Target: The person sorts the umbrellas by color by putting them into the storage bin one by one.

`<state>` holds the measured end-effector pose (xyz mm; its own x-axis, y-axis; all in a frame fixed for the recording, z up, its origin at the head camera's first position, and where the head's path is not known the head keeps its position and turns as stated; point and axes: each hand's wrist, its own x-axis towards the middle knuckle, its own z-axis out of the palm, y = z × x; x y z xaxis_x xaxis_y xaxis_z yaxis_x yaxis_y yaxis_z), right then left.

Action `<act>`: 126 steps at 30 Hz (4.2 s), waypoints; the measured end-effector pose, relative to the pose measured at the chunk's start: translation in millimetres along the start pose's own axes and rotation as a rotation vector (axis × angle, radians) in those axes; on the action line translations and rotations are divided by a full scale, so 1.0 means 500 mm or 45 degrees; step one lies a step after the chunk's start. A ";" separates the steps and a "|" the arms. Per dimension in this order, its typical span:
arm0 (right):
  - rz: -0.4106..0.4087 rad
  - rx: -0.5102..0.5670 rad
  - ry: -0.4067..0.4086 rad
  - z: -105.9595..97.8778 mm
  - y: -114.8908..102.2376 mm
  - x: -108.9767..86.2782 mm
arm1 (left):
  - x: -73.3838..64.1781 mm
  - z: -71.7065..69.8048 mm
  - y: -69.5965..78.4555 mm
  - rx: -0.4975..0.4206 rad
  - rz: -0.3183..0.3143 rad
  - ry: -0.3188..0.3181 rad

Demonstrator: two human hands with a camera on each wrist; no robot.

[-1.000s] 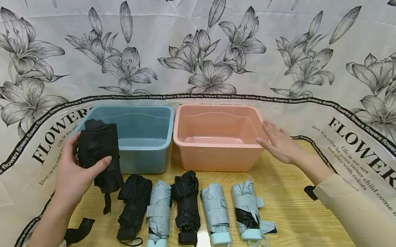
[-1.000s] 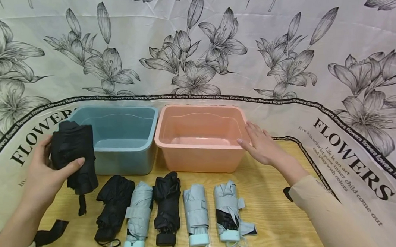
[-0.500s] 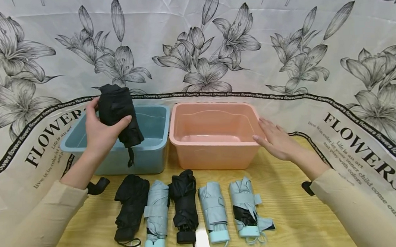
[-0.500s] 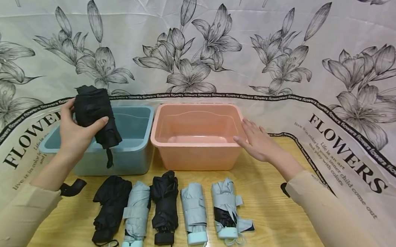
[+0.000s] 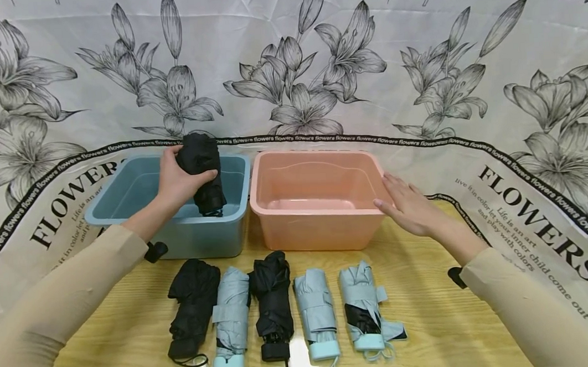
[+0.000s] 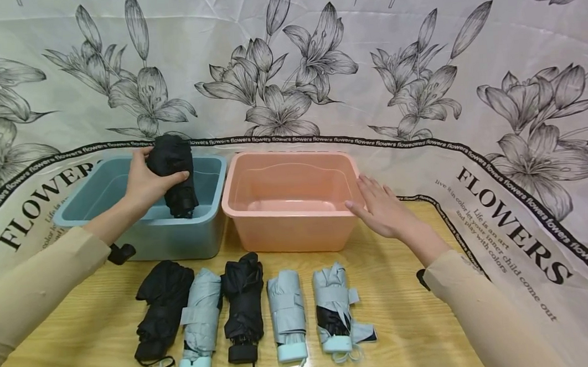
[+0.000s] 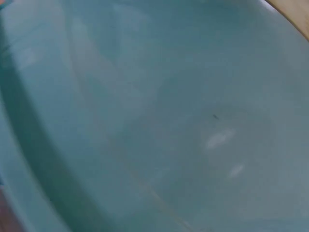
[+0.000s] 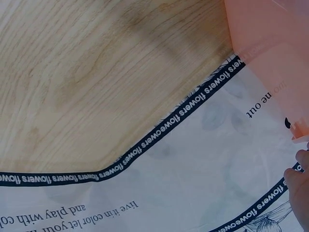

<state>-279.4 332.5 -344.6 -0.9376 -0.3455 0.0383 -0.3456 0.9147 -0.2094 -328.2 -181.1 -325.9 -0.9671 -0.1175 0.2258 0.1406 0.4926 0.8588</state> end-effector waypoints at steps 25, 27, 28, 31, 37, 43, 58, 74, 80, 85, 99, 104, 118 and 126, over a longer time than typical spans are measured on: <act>0.004 0.001 -0.023 0.001 -0.004 -0.001 | 0.081 0.084 -0.064 0.281 -0.188 -0.673; 0.004 -0.003 -0.026 0.001 -0.004 -0.001 | 0.084 0.085 -0.070 0.261 -0.195 -0.711; 0.006 -0.005 -0.027 0.000 -0.005 -0.002 | 0.085 0.085 -0.071 0.259 -0.196 -0.726; 0.009 -0.013 -0.028 -0.003 -0.005 -0.002 | 0.088 0.088 -0.075 0.263 -0.212 -0.772; 0.006 -0.011 -0.030 -0.005 -0.006 -0.001 | 0.087 0.085 -0.078 0.368 -0.214 -0.931; 0.005 -0.007 -0.030 -0.006 -0.006 -0.001 | 0.091 0.081 -0.085 0.411 -0.168 -1.093; 0.001 -0.014 -0.026 -0.012 -0.009 0.002 | 0.096 0.069 -0.067 0.458 -0.178 -1.336; 0.005 0.019 -0.005 0.004 -0.002 0.002 | 0.040 0.003 -0.012 0.443 -0.009 -1.043; 0.003 0.046 0.010 0.007 0.000 0.000 | -0.025 -0.034 0.009 0.182 0.103 -0.745; -0.003 0.062 0.025 0.011 0.000 0.000 | -0.096 -0.055 0.014 -0.025 0.221 -0.518; -0.018 0.071 0.058 0.013 -0.002 -0.006 | -0.277 -0.055 -0.081 -0.090 0.433 -0.228; -0.036 0.075 0.071 0.014 -0.002 -0.001 | -0.311 -0.054 -0.142 0.030 0.385 -0.281; -0.045 0.080 0.066 0.014 0.001 0.001 | -0.337 -0.046 -0.227 0.360 0.133 -0.650; -0.043 0.089 0.065 0.015 -0.001 -0.001 | -0.331 -0.030 -0.236 0.376 0.089 -0.720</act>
<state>-278.4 330.9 -352.1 -0.9269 -0.3629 0.0958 -0.3750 0.8854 -0.2745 -181.6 -232.6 -457.6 -0.9315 0.3568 -0.0701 0.2212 0.7091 0.6696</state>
